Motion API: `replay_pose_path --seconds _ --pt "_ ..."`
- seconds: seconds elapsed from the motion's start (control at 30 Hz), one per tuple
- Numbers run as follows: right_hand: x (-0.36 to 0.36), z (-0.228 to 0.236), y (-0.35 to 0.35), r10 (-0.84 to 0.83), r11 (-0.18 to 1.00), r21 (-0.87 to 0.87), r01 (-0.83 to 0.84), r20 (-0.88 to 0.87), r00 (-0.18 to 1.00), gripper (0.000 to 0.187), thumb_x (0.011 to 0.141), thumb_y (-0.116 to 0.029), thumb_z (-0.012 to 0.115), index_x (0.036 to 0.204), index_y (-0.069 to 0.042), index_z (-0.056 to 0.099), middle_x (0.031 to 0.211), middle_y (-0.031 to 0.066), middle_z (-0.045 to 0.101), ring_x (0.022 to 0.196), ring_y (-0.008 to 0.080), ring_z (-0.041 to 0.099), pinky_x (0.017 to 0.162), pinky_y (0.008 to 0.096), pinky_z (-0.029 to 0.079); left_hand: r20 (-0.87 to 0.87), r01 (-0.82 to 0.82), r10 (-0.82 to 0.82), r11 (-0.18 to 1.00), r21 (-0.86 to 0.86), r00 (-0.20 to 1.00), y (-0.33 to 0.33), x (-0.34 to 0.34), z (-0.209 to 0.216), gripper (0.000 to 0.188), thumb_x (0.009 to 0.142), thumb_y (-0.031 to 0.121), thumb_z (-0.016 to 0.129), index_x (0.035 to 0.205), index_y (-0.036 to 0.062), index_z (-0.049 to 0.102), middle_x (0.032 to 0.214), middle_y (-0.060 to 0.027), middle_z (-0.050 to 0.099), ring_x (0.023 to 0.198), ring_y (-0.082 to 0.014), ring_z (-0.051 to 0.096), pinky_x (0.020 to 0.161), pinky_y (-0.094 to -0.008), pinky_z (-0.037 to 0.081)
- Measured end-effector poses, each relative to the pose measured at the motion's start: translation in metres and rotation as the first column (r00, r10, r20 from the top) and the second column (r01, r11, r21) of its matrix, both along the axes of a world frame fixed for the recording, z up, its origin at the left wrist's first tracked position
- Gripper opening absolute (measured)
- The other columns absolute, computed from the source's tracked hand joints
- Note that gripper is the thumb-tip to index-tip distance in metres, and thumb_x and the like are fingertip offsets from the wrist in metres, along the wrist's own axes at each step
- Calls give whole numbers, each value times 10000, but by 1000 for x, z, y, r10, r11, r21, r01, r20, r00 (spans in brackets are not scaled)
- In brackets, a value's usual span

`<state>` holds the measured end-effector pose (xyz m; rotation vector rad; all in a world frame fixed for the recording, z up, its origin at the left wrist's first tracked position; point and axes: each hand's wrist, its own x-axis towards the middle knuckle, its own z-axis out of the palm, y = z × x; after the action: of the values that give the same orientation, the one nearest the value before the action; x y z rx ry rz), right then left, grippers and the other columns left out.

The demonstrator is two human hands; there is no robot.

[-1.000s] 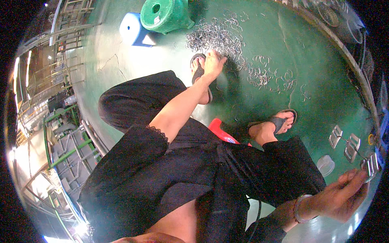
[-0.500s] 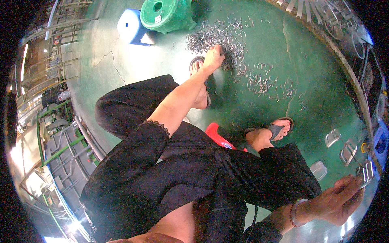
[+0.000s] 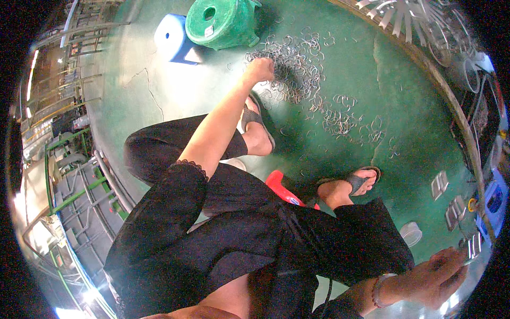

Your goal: The person sits on the floor and repeatedly picks up small metal hooks from a pile, attaching them to a hanging rack. The person handles the hooks one at a time, securing them onto the rack structure.

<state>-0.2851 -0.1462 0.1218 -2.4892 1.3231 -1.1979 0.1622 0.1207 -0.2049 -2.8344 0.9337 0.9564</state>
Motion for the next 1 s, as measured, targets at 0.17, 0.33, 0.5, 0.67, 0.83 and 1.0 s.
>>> replay_pose_path --seconds 0.17,0.33,0.5,0.67,0.83,1.0 --pt "14 0 2 -87 987 144 67 135 987 194 742 -114 765 922 -144 697 856 73 675 612 149 633 527 245 532 252 -145 186 974 -172 950 -36 -19 28 471 621 183 727 1070 160 587 1235 -203 411 1169 -471 391 912 -516 426" --pt "21 -6 -9 -40 998 42 38 52 998 201 749 -126 761 942 -148 707 858 65 678 634 148 636 543 248 531 155 -309 332 938 -155 930 -10 -21 -2 447 643 130 713 1056 200 558 1245 -160 400 1180 -407 357 882 -632 382" --pt "31 -10 -15 61 995 68 -67 90 994 225 757 -138 756 976 -152 707 854 60 681 661 151 642 558 248 531 181 -174 236 937 -304 955 40 6 -15 304 593 117 720 874 156 608 989 -178 555 1091 -337 459 848 -480 421" --pt "31 -10 -16 101 992 68 -106 62 993 249 751 -119 757 992 -154 706 850 54 684 648 144 635 554 234 528 42 -296 342 862 -412 939 54 29 -8 347 611 123 737 931 88 608 770 -111 586 755 -208 573 614 -332 482" --pt "38 -5 -12 150 988 22 -151 40 988 243 741 -102 763 974 -148 709 848 42 686 639 131 634 549 225 529 -244 -487 425 806 -336 872 44 33 19 406 649 144 734 1028 70 611 744 -107 610 578 -137 563 475 -290 460" --pt "40 -5 -8 156 975 122 -184 208 966 229 739 -101 767 958 -141 712 838 42 685 638 123 631 542 220 525 -50 -357 359 883 -305 932 44 35 16 451 654 303 710 1062 122 646 1019 -208 637 1030 -328 561 896 -392 457"
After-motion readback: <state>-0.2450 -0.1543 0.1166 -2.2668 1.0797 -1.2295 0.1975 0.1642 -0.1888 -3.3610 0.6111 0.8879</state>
